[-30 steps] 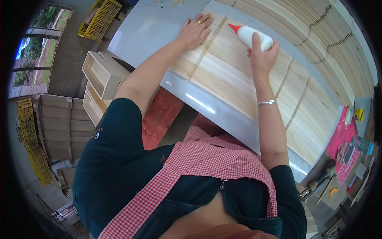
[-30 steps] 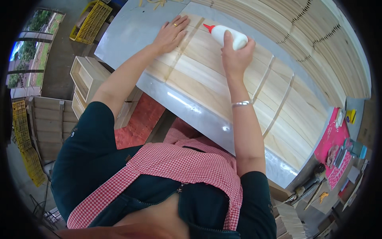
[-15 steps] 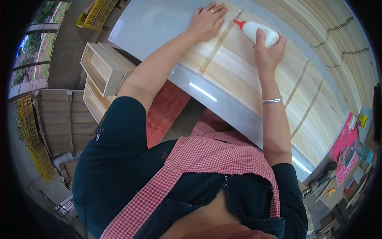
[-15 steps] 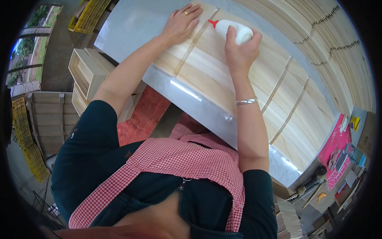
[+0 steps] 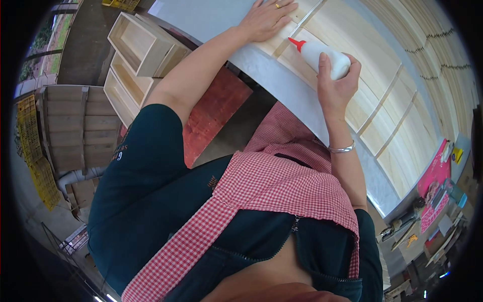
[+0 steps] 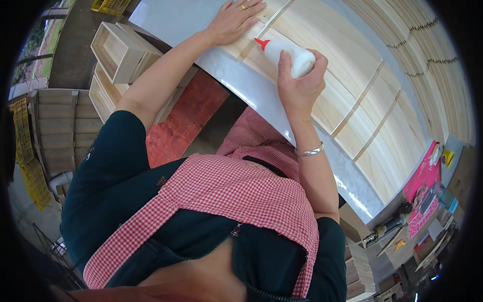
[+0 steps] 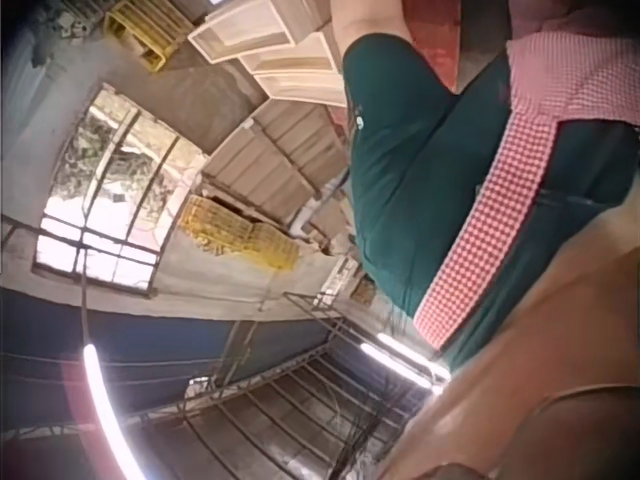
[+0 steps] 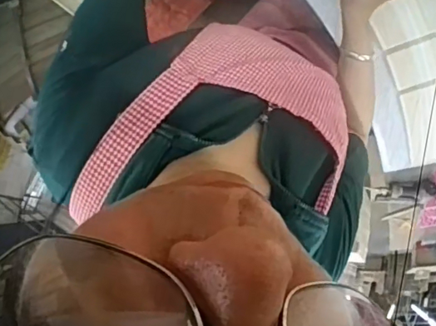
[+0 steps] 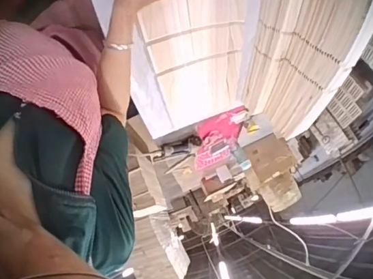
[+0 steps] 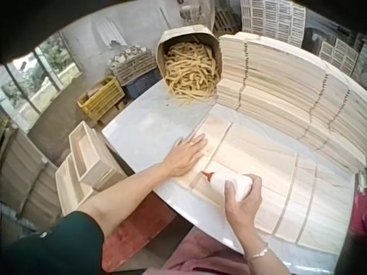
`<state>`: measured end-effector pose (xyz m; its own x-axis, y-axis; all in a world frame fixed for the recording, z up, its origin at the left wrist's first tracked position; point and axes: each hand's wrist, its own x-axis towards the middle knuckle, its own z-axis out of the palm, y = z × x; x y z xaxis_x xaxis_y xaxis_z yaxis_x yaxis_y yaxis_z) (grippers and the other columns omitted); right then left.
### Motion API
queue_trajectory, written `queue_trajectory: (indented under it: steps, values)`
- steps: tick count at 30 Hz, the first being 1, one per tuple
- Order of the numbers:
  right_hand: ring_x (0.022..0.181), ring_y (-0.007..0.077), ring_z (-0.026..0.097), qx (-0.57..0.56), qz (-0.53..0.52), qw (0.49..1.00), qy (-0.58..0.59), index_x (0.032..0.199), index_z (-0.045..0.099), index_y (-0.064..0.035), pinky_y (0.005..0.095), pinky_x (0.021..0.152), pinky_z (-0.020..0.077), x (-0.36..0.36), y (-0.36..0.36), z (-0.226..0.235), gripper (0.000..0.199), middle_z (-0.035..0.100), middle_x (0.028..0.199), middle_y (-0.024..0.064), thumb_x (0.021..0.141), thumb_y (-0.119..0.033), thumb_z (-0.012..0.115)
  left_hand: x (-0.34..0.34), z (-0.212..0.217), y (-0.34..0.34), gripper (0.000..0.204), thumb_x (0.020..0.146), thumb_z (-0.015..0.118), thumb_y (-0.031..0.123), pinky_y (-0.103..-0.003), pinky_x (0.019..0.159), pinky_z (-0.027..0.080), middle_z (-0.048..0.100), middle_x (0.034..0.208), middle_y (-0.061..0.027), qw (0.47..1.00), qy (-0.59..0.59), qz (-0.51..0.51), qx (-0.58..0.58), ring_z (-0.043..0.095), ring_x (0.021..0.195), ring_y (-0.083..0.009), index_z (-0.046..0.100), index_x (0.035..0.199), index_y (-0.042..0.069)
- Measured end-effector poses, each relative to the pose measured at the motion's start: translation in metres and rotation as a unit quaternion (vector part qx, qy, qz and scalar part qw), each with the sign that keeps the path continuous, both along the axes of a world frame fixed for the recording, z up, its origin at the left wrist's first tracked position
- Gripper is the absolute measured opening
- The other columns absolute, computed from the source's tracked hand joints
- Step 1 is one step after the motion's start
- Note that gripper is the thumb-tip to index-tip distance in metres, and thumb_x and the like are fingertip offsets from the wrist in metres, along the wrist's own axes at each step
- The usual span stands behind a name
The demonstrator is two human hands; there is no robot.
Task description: Assembling wooden trays using glue and a pneumatic nail gun.
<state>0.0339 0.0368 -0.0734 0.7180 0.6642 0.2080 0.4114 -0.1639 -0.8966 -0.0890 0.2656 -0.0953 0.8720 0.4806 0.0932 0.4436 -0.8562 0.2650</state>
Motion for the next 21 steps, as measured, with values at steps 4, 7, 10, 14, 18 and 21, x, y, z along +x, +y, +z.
queue_trajectory:
  steps: [4,7,10,14,18,21]
  values:
    - [0.080,0.0280,0.066,0.006,0.022,1.000,-0.016,0.117,0.051,-0.0003,0.0359,0.071,0.0541,-0.023,-0.017,0.006,0.046,0.064,0.098,0.0175,0.089,-0.026,0.076,-0.002,-0.007,0.007,0.054,0.106,0.039,0.037,-0.061,0.117,0.024,0.037,0.161,-0.0099,1.000,0.014,0.003,-0.013,0.031,0.149,-0.0313,0.040,0.153,0.011]
    - [0.078,0.0272,0.065,0.018,0.025,0.999,-0.034,0.117,0.051,-0.0006,0.0352,0.070,0.0537,-0.033,-0.023,0.008,0.045,0.063,0.099,0.0172,0.089,-0.025,0.076,0.000,-0.020,0.011,0.054,0.106,0.039,0.036,-0.060,0.117,0.025,0.037,0.161,-0.0099,1.000,0.020,-0.014,0.009,0.031,0.149,-0.0311,0.041,0.153,0.011]
    - [0.076,0.0243,0.062,0.020,0.032,0.996,0.082,0.117,0.053,-0.0016,0.0342,0.069,0.0532,-0.027,-0.034,0.000,0.042,0.062,0.097,0.0153,0.089,-0.024,0.075,-0.009,-0.023,0.012,0.049,0.103,0.042,0.030,-0.051,0.117,0.029,0.045,0.156,-0.0087,0.998,-0.009,-0.021,0.054,0.037,0.146,-0.0299,0.049,0.148,0.009]
    - [0.071,0.0181,0.060,0.087,0.034,0.969,0.227,0.118,0.054,-0.0045,0.0292,0.059,0.0532,-0.013,-0.050,0.008,0.039,0.057,0.097,0.0106,0.089,-0.020,0.075,0.003,-0.042,0.022,0.045,0.102,0.044,0.022,-0.044,0.116,0.032,0.049,0.154,-0.0065,0.985,-0.110,-0.088,0.099,0.042,0.143,-0.0290,0.054,0.143,0.008]
    - [0.068,0.0195,0.060,0.236,-0.043,0.939,0.247,0.120,0.054,-0.0054,0.0265,0.045,0.0513,0.044,-0.105,0.035,0.039,0.058,0.100,0.0112,0.088,-0.019,0.072,-0.002,-0.036,0.019,0.047,0.103,0.046,0.022,-0.046,0.116,0.029,0.043,0.158,-0.0076,0.995,-0.046,-0.038,0.075,0.038,0.146,-0.0311,0.049,0.149,0.010]
    - [0.068,0.0194,0.062,0.307,-0.157,0.914,0.214,0.123,0.054,-0.0066,0.0249,0.043,0.0492,0.103,-0.176,0.047,0.039,0.059,0.101,0.0123,0.091,-0.022,0.068,0.004,-0.018,0.005,0.053,0.102,0.050,0.027,-0.047,0.117,0.028,0.041,0.160,-0.0068,0.996,0.012,-0.014,0.087,0.034,0.149,-0.0317,0.044,0.151,0.010]
